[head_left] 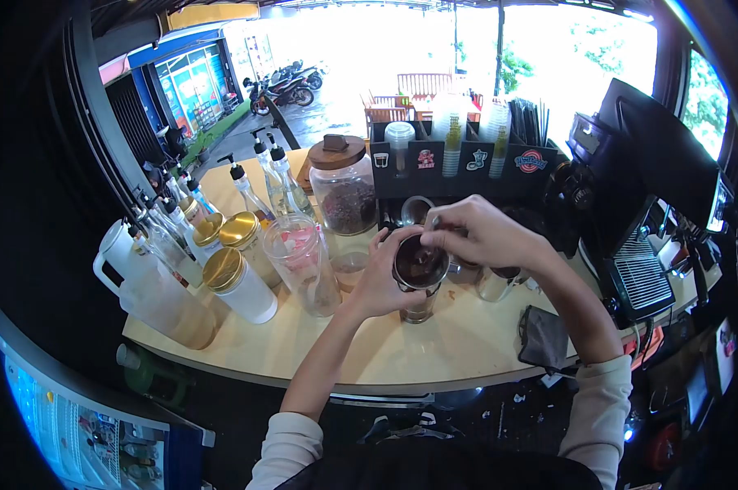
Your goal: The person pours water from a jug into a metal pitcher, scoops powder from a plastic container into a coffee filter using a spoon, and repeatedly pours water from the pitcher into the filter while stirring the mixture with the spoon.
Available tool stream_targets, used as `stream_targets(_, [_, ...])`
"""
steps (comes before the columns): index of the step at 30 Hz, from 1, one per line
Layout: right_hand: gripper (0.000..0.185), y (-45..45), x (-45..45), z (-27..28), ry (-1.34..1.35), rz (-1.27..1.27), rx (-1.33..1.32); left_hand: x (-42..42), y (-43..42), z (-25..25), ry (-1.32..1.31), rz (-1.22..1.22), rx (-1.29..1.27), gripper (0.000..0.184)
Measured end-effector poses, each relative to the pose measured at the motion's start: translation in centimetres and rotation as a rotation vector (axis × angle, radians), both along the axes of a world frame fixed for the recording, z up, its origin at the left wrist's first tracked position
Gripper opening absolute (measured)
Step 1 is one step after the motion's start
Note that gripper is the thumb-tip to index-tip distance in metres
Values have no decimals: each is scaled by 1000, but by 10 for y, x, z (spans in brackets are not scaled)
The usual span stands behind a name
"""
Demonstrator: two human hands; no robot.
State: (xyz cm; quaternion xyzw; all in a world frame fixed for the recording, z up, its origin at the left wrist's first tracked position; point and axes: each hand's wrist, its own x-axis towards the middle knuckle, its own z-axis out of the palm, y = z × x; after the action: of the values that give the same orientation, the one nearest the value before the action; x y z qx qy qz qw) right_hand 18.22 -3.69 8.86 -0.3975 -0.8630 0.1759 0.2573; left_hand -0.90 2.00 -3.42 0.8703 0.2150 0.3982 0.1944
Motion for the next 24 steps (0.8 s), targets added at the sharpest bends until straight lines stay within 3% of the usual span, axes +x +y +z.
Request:
stream_targets(5, [18, 5, 1, -17, 12, 65, 82, 3, -1, -5, -51, -21, -47, 93])
stream_targets(8, [21, 1, -1, -11, 223, -9, -5, 3, -1, -9, -134, -57, -100, 92])
stream_targets(12, [22, -2, -1, -21, 171, 8, -16, 4, 1, -14, -187, -72, -205, 91])
stream_targets(14, [23, 1, 3, -24, 268, -42, -35, 7, 0, -16, -340, -93, -239, 82])
stream_targets(15, [23, 2, 4, -27, 364, -90, -54, 7, 0, -17, -339, -93, -242, 82])
stream_targets(21, [22, -1, 7, -44, 366, -61, -5, 8, 0, -14, -310, -61, -230, 82])
stream_targets(24, [20, 4, 15, -50, 768, -117, -131, 8, -4, -8, -247, 3, -157, 84])
